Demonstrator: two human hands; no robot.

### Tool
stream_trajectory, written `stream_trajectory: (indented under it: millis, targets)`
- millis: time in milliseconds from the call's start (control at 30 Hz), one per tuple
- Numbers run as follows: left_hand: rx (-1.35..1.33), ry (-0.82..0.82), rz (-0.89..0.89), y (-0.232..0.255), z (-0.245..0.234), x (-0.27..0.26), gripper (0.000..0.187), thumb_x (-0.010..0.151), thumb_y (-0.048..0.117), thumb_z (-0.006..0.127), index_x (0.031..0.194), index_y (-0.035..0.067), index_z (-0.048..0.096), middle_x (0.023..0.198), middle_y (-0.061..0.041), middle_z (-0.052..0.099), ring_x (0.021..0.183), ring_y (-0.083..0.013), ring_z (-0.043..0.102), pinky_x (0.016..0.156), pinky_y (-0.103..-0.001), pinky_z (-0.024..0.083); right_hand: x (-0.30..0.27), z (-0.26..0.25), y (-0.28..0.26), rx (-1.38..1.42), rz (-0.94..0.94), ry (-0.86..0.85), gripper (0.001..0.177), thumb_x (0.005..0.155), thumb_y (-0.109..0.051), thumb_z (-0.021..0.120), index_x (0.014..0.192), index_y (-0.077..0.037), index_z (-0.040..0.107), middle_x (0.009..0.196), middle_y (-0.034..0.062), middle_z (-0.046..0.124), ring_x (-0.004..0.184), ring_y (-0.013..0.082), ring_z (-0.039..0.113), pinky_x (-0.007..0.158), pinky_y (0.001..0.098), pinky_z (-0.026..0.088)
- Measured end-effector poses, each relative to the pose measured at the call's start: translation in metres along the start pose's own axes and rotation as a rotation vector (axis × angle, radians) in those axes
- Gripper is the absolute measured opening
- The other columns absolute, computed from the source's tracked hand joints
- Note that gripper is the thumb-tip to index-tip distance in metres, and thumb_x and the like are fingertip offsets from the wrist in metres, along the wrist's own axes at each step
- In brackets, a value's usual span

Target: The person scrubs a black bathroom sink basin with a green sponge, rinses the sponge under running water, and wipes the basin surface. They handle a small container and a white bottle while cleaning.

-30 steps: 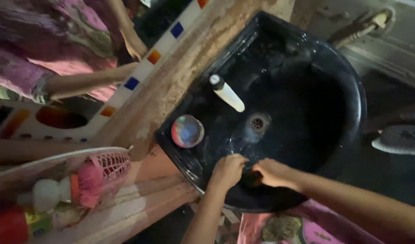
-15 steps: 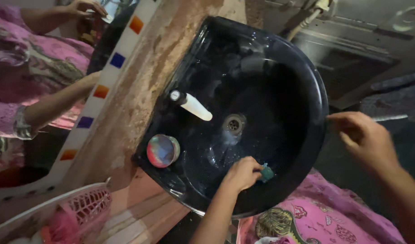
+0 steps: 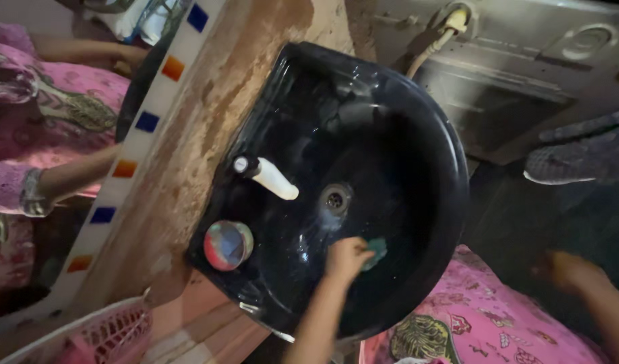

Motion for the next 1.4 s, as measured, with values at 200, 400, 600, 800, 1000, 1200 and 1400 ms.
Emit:
stream_trajectory:
  millis: [200, 400, 600, 800, 1000, 1200, 1400]
  targets:
    - [0.193, 0.215, 0.126, 0.081, 0.04, 0.041, 0.015, 0.079, 0.02, 0.079, 0.089, 0.009, 0.079, 0.093, -0.016, 0.075, 0.09, -0.0379, 0.071, 0.08, -0.049, 0.056, -0.004, -0.015, 0.017, -0.006, 0.084, -0.084, 0.051, 0.09, -0.053, 0.067, 0.134, -0.027, 0.074, 0.135, 0.0108, 0.075, 0.126, 0.0307, 0.071, 0.107, 0.0442, 0.057]
    - [0.654, -0.058, -0.179, -0.005, -0.047, -0.03, 0.013, 0.086, 0.012, 0.066, 0.088, 0.009, 0.079, 0.095, -0.02, 0.074, 0.092, -0.0385, 0.073, 0.081, -0.051, 0.058, 0.022, -0.041, -0.003, 0.131, -0.156, 0.019, 0.049, 0.087, -0.053, 0.068, 0.121, -0.02, 0.079, 0.121, 0.0125, 0.081, 0.115, 0.0325, 0.076, 0.1, 0.0449, 0.06]
    - [0.467, -0.115, -0.098, -0.04, -0.064, -0.041, 0.024, 0.067, 0.024, 0.087, 0.084, 0.01, 0.079, 0.089, -0.016, 0.076, 0.088, -0.0332, 0.075, 0.081, -0.044, 0.058, 0.047, -0.044, 0.019, 0.089, -0.164, 0.019, 0.049, 0.087, -0.05, 0.068, 0.117, -0.014, 0.081, 0.109, 0.0173, 0.082, 0.101, 0.0342, 0.079, 0.091, 0.0462, 0.064]
    - [-0.11, 0.198, 0.115, 0.069, 0.031, 0.055, 0.029, 0.076, 0.031, 0.085, 0.096, 0.01, 0.079, 0.092, -0.014, 0.078, 0.087, -0.0301, 0.076, 0.078, -0.038, 0.059, 0.025, -0.056, 0.003, 0.005, -0.237, 0.057, 0.044, 0.085, -0.046, 0.069, 0.114, -0.016, 0.082, 0.108, 0.0161, 0.084, 0.101, 0.0315, 0.083, 0.092, 0.0421, 0.064]
    - [0.072, -0.008, 0.165, 0.067, 0.023, 0.055, 0.026, 0.07, 0.021, 0.084, 0.094, 0.012, 0.081, 0.092, -0.014, 0.077, 0.088, -0.033, 0.074, 0.081, -0.042, 0.057, 0.001, -0.066, -0.02, 0.174, -0.191, 0.065, 0.04, 0.087, -0.036, 0.065, 0.116, -0.017, 0.084, 0.117, 0.0146, 0.082, 0.109, 0.0328, 0.079, 0.097, 0.0439, 0.061]
    - [0.813, -0.055, -0.074, -0.054, -0.065, -0.057, 0.013, 0.081, 0.006, 0.067, 0.087, 0.006, 0.078, 0.095, -0.019, 0.075, 0.091, -0.0371, 0.074, 0.076, -0.047, 0.061, 0.006, -0.055, -0.031, 0.063, -0.219, -0.015, 0.049, 0.085, -0.051, 0.069, 0.119, -0.018, 0.081, 0.119, 0.0129, 0.081, 0.111, 0.0321, 0.078, 0.097, 0.0426, 0.061]
    - [0.747, -0.122, -0.002, -0.033, -0.034, -0.015, 0.014, 0.087, 0.007, 0.066, 0.089, 0.007, 0.08, 0.096, -0.02, 0.076, 0.091, -0.0386, 0.074, 0.079, -0.05, 0.06, 0.011, -0.059, -0.035, 0.078, -0.241, 0.05, 0.047, 0.088, -0.051, 0.066, 0.121, -0.02, 0.079, 0.116, 0.0147, 0.081, 0.109, 0.0357, 0.077, 0.095, 0.0458, 0.061]
Point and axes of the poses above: each hand's wrist, its own x-axis towards the middle knuckle, its own z-axis out of the palm, y = z × x, the point moved 1 cm from there along x, towards the middle knuckle
